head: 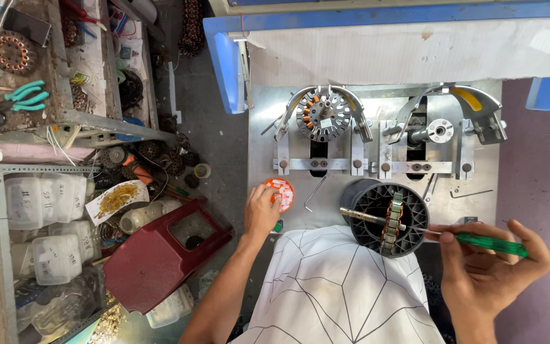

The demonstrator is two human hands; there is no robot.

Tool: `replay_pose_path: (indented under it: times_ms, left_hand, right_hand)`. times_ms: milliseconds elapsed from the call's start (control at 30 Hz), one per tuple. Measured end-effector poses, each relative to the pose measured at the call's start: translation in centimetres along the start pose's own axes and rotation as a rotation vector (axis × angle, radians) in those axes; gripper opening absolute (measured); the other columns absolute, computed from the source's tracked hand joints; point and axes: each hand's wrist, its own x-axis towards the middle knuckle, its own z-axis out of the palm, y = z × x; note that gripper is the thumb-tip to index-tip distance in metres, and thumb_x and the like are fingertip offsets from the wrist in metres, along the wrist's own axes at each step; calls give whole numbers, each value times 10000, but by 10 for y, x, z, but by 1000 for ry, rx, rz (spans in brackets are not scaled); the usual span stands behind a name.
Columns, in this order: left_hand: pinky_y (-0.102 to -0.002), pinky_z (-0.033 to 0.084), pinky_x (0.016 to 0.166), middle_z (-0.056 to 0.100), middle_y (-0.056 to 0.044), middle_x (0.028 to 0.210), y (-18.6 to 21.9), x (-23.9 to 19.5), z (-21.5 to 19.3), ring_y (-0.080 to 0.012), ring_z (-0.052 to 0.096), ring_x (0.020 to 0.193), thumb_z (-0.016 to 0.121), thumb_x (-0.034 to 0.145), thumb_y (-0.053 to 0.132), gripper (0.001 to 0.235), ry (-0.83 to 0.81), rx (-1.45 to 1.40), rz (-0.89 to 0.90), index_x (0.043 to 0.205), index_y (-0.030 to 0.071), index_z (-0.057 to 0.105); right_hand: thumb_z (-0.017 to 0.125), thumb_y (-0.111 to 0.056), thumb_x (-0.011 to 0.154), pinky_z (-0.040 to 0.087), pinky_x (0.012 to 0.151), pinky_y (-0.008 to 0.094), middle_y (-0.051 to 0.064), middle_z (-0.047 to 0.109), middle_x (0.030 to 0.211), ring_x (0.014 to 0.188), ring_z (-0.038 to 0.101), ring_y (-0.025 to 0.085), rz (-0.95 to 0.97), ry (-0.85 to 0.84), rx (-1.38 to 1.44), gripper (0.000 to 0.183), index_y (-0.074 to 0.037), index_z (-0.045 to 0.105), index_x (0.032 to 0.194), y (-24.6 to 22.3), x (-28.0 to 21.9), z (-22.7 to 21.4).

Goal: The person works on a fan motor stator, using a screwdriver to adjust or secure small components on the stator's surface and handling small parts by hand.

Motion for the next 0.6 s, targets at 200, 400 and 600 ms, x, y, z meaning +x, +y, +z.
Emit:
replay_pose_path:
  times_ms: [200,400,600]
  left_hand:
    - [-454,498,873,667,-120,1006,-4,0,10,-348,618,986,752,812,45,176,3,-8,-12,982,44,706]
    - [-438,509,866,675,-107,972,-5,4,10,-322,638,944,720,818,16,190,-60,-51,-42,1004,44,696]
    - [-379,558,751,644,-124,968,19,2,-20,-275,657,859,697,881,34,168,-33,-190,-71,1042,38,746]
  right_hand:
    - [567,182,1000,651,924,450,267,560,1190,979,721,339,35,2,50,612,-88,199,1408,-9,1,8]
    - [591,162,1012,662,850,409,253,638,1120,919,741,324,80,25,14,594,-94,209,1389,-8,0,3]
    - [581,111,1028,646,794,354,231,636,1015,862,735,274,84,31,123,548,-46,237,1426,-9,-3,-2]
